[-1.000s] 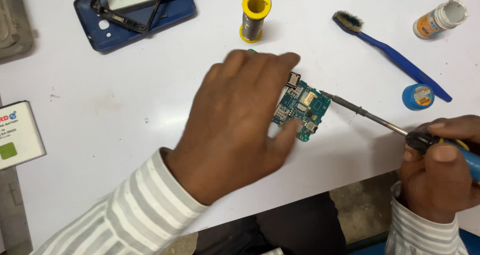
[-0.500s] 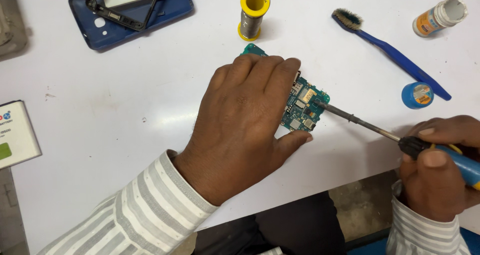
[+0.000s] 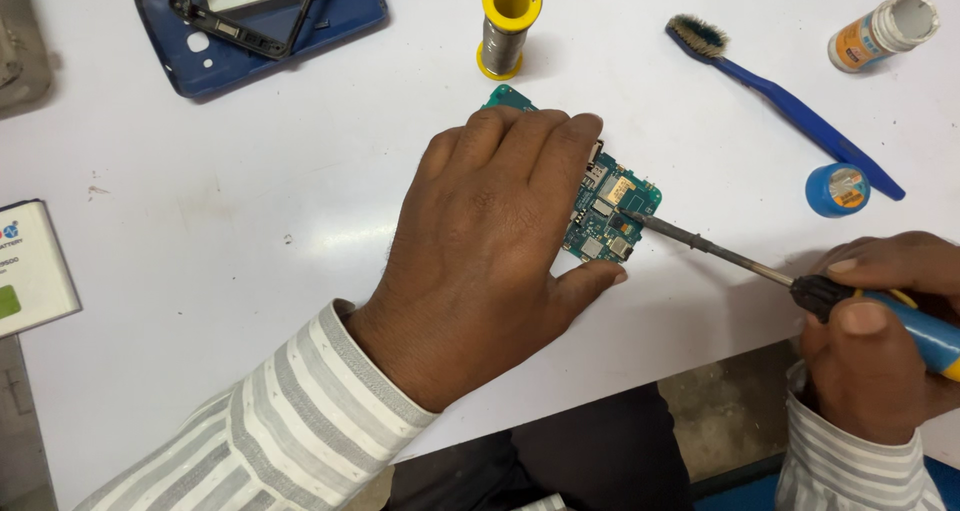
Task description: The person holds a disassembled phone motherboard on a white workbench and uses a soldering iron to solder components along its edge, repositioning the board and feeding solder wire from a spool as they work on different points of the board.
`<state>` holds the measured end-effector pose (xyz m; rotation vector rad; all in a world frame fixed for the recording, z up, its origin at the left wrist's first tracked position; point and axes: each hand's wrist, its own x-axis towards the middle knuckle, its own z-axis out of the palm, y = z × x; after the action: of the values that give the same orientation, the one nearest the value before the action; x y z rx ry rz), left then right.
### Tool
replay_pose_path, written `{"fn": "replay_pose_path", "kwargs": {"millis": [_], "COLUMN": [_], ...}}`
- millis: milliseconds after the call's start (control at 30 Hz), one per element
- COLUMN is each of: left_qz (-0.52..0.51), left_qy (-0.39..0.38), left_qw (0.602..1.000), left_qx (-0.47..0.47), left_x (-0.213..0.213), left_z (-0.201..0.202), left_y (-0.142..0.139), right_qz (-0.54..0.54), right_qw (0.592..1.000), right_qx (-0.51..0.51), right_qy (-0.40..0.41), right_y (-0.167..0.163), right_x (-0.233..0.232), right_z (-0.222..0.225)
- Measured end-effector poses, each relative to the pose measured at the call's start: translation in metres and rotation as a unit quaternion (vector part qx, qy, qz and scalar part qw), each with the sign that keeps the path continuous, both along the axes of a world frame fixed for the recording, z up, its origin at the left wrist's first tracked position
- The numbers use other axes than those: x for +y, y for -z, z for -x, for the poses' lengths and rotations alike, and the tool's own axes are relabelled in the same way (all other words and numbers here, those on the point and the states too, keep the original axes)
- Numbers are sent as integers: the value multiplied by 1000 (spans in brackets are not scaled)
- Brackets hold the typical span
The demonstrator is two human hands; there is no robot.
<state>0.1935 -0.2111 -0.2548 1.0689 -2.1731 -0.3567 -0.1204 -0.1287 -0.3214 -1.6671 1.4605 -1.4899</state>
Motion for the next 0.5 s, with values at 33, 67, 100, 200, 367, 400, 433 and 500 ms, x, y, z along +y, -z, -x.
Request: {"fn": "replay_pose_path", "kwargs": {"millis": [33, 67, 100, 200, 367, 400, 433, 500], "left_qz": [1, 2, 2, -7, -2, 0, -1, -2], "left_qy": [0, 0, 0, 0, -1, -2, -2, -1], "left_qw": [1000, 1000, 1000, 1000, 1000, 1000, 1000, 1000], "left_qx": [1, 2, 3, -1, 1, 2, 2, 3], "left_x": [0, 0, 0, 1, 1, 1, 1, 1], "left_z": [0, 0, 0, 0, 0, 0, 0, 0], "left_y": [0, 0, 0, 2, 3, 4, 4, 4], "right_qz": [1, 8, 14, 24, 19, 17, 16, 16], "right_qw": [1000, 1000, 1000, 999, 1000, 1000, 1000, 1000], "right_qx": [-5, -2, -3, -11, -8, -7, -5, -1], "right_qy": [-1, -6, -10, -19, -21, -19, -18, -14], "right_y": [0, 3, 3, 6, 5, 5, 5, 5], "right_x": [0, 0, -1, -2, -3, -3, -2, -1], "right_z": [0, 0, 0, 0, 1, 1, 1, 1]}}
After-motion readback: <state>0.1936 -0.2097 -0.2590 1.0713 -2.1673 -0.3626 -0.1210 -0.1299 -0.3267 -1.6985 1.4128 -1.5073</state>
